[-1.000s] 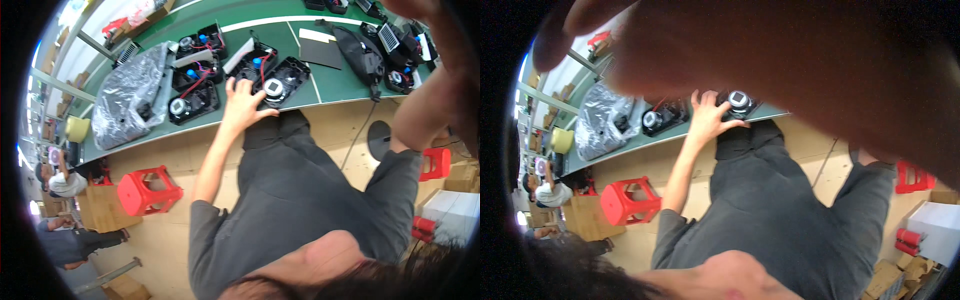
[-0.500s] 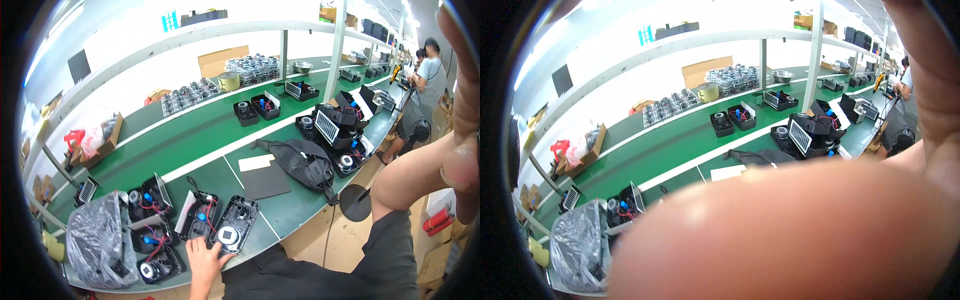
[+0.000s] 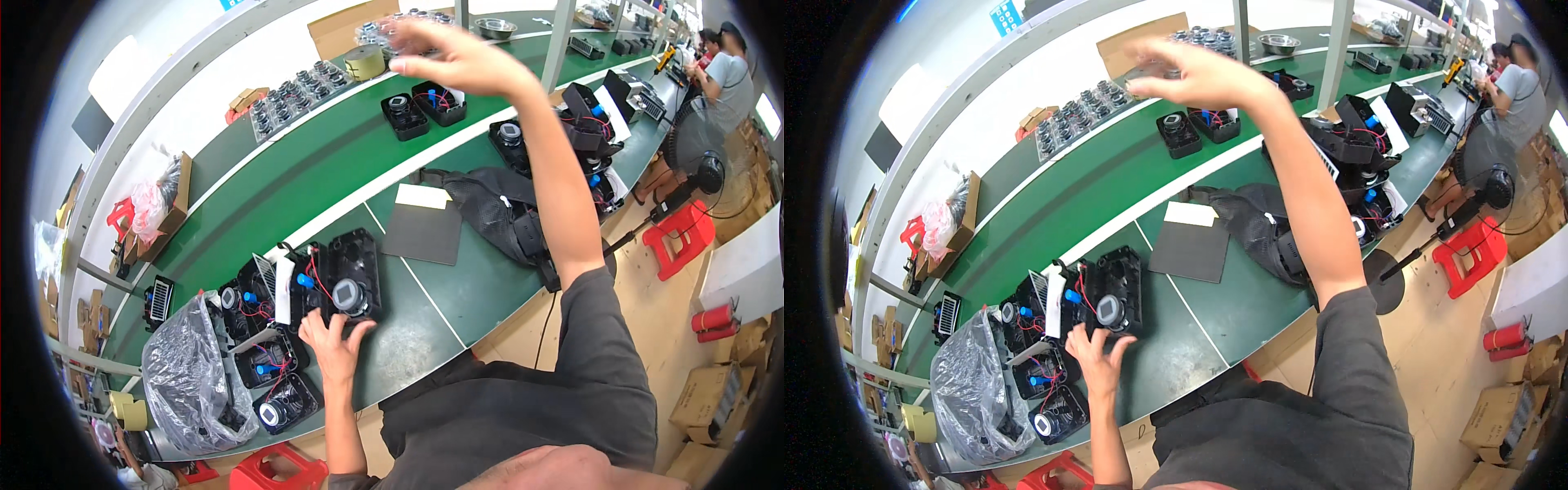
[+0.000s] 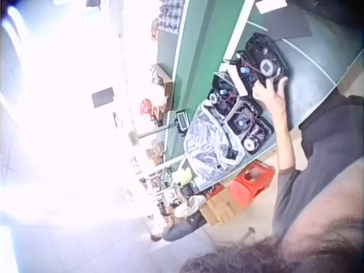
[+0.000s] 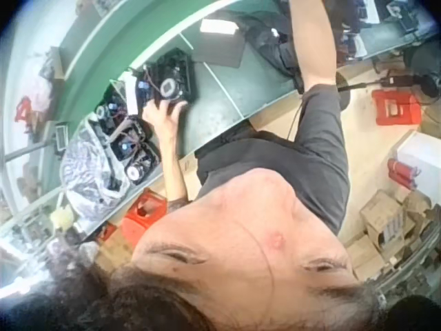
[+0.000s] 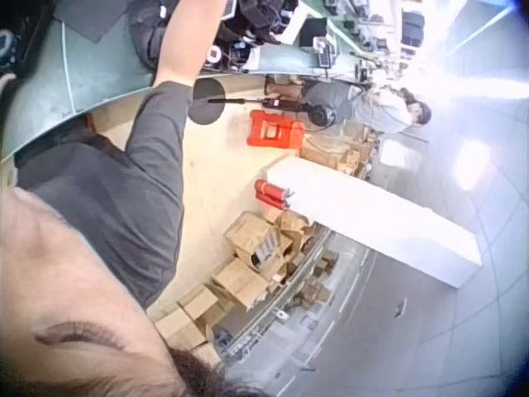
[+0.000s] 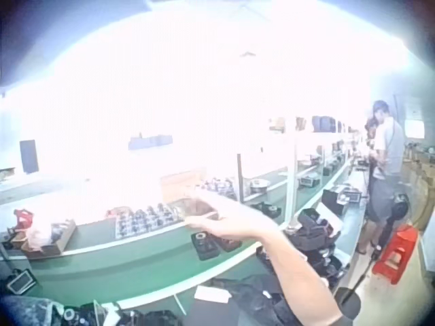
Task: Assembling electronic components, wiring, and circuit boards into plastic housings on an assembly line.
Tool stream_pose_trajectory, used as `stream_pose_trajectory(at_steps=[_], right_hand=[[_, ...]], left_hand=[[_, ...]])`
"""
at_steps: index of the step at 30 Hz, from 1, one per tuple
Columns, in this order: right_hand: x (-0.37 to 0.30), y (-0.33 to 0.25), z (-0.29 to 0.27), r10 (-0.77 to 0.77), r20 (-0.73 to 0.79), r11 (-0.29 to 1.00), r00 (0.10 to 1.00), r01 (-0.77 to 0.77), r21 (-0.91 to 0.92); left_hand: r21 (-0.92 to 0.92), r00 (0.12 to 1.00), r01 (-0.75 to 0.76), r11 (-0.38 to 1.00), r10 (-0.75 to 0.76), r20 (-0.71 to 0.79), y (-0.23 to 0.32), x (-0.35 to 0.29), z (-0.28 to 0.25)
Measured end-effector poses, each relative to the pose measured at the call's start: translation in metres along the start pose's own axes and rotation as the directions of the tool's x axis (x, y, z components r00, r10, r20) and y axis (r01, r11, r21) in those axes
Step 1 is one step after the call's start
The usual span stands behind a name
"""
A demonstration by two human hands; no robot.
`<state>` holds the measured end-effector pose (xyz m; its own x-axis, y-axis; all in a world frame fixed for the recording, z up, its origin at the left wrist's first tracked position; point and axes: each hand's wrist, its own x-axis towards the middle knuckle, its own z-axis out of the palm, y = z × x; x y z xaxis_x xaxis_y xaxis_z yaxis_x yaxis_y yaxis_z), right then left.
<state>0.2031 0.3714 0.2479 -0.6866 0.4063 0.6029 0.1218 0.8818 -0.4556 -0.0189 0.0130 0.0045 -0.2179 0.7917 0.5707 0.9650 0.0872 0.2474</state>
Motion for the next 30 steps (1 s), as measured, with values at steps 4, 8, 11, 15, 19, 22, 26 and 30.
stream_pose_trajectory(at_steps=[4, 8, 11, 15, 19, 22, 26, 30], right_hand=[[0.02, 0.164, 0.055, 0.476, 0.324, 0.818, 0.818, -0.276, -0.505], [0.001, 0.281, 0.085, 0.539, 0.203, 0.683, 0.817, -0.283, -0.673], [-0.004, 0.328, 0.114, 0.56, 0.135, 0.618, 0.818, -0.304, -0.725], [0.013, 0.349, 0.134, 0.856, -0.07, 0.322, 0.512, -0.634, -0.703], [0.017, 0.343, 0.134, 0.761, -0.17, 0.36, 0.627, -0.624, -0.693], [0.009, 0.345, 0.143, 0.815, -0.178, 0.28, 0.551, -0.644, -0.712], [0.013, 0.357, 0.144, 0.809, -0.154, 0.345, 0.568, -0.67, -0.658], [0.036, 0.316, 0.109, 0.685, -0.024, 0.477, 0.728, -0.473, -0.741]], left_hand=[[0.048, 0.999, 0.008, 0.999, -0.005, -0.054, -0.015, 0.065, 0.011], [0.194, 0.973, 0.006, 0.981, 0.038, -0.226, -0.055, 0.166, 0.081], [0.192, 0.975, 0.079, 0.978, -0.036, -0.22, -0.091, 0.217, 0.135], [0.202, 0.963, 0.143, 0.969, -0.09, -0.254, -0.122, 0.242, 0.184], [0.241, 0.973, 0.199, 0.95, -0.162, -0.164, -0.136, 0.248, 0.21], [0.273, 0.973, 0.22, 0.937, -0.191, -0.126, -0.136, 0.254, 0.216], [0.32, 0.963, 0.265, 0.91, -0.265, -0.043, -0.104, 0.24, 0.187], [0.044, 0.967, 0.158, 0.986, -0.146, -0.209, -0.04, 0.179, 0.115]])
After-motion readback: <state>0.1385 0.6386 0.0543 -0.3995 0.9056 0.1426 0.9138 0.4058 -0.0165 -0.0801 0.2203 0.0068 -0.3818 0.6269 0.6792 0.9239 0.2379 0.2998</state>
